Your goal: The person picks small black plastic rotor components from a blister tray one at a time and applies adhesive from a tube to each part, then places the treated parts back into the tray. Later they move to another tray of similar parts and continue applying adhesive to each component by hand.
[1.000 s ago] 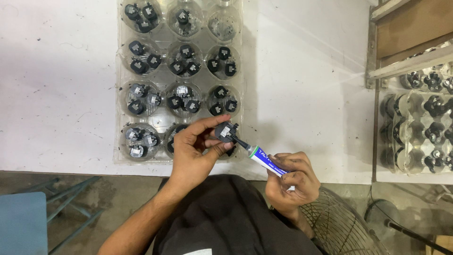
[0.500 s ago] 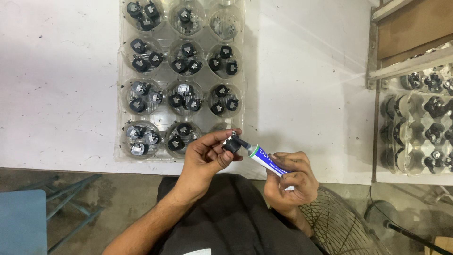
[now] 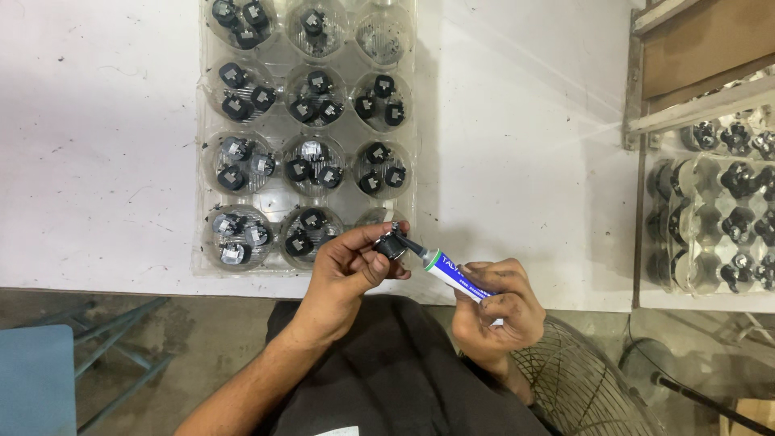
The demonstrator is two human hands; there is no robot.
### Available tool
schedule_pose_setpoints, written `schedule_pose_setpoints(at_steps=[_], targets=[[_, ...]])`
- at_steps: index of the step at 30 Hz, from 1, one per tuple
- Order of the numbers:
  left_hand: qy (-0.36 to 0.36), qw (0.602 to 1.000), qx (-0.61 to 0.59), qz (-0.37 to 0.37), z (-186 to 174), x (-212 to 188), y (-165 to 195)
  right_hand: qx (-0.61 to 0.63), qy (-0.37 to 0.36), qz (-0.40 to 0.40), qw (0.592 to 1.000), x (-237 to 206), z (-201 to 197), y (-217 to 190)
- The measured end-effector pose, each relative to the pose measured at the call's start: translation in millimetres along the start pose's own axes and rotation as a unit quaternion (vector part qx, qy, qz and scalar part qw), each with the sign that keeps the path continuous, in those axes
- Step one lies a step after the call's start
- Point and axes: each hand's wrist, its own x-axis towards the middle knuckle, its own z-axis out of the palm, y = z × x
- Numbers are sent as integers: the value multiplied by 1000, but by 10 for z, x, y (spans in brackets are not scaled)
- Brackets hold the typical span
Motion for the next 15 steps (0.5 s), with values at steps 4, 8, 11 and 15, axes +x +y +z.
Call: schedule_pose_setpoints(at_steps=[4, 8, 11, 15], targets=[[4, 999, -29, -13, -39, -5, -11, -54, -34, 18, 998, 54, -26, -48], [65, 996, 56, 29, -177, 256, 106, -50, -10, 50, 997, 73, -24, -89], [136, 966, 197, 95, -494, 810, 490, -40, 55, 59, 996, 49, -8, -111], [129, 879, 437, 141, -893, 1587, 1204, -65, 76, 86, 991, -1, 21, -201]])
